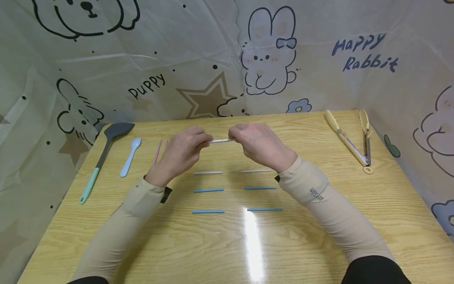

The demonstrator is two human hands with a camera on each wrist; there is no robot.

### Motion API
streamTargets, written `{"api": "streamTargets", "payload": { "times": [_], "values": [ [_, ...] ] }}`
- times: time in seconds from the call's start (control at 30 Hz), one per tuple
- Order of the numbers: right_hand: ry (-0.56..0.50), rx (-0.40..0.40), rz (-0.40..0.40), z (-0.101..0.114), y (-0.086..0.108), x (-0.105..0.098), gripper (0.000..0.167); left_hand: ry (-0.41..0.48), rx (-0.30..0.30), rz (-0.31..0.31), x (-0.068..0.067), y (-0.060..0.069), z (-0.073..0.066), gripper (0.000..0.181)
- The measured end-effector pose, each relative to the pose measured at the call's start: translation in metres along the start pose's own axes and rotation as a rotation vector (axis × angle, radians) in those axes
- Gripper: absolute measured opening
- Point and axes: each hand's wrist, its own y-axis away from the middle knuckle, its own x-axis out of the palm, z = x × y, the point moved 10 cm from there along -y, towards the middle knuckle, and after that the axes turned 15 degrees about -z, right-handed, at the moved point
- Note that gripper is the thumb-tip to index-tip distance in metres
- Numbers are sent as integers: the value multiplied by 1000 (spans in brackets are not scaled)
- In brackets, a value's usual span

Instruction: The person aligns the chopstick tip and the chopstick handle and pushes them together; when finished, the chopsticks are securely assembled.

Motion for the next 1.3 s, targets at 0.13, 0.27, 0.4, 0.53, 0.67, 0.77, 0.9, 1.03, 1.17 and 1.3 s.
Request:
{"api": "streamTargets", "payload": {
  "times": [0.13, 0.27, 0.4, 0.53, 0.67, 0.77, 0.9, 1.03, 1.17, 1.3],
  "values": [
    [-7, -14, -10, 1, 1, 0, 13, 2, 11, -7, 0, 0, -2, 17],
    [-11, -33, -26, 3, 1, -1, 16, 5, 16, -16, -1, 0, -3, 17],
    [-22, -48, -43, 4, 0, -2, 22, 5, 22, -34, -3, -1, -4, 18],
    [-44, -54, -55, 6, -1, -1, 25, 3, 39, -62, -6, -1, -6, 19],
    [-66, -50, -56, 6, 1, -1, 25, -11, 66, -78, -7, -1, -10, 22],
    [-68, -56, -59, 7, 2, -2, 26, -16, 69, -77, -7, -1, -11, 23],
    [-53, -63, -49, 10, 2, -2, 31, 7, 56, -84, -7, 0, -12, 22],
    [-40, -66, -38, 9, 3, -2, 35, 23, 32, -69, -4, 1, -13, 22],
    [-3, -122, -11, 11, 4, 4, 30, -3, -69, 61, 7, 4, -6, 14],
    [43, -176, 28, 14, 1, 10, 25, -32, -166, 219, 18, 10, -1, 5]
  ]
}}
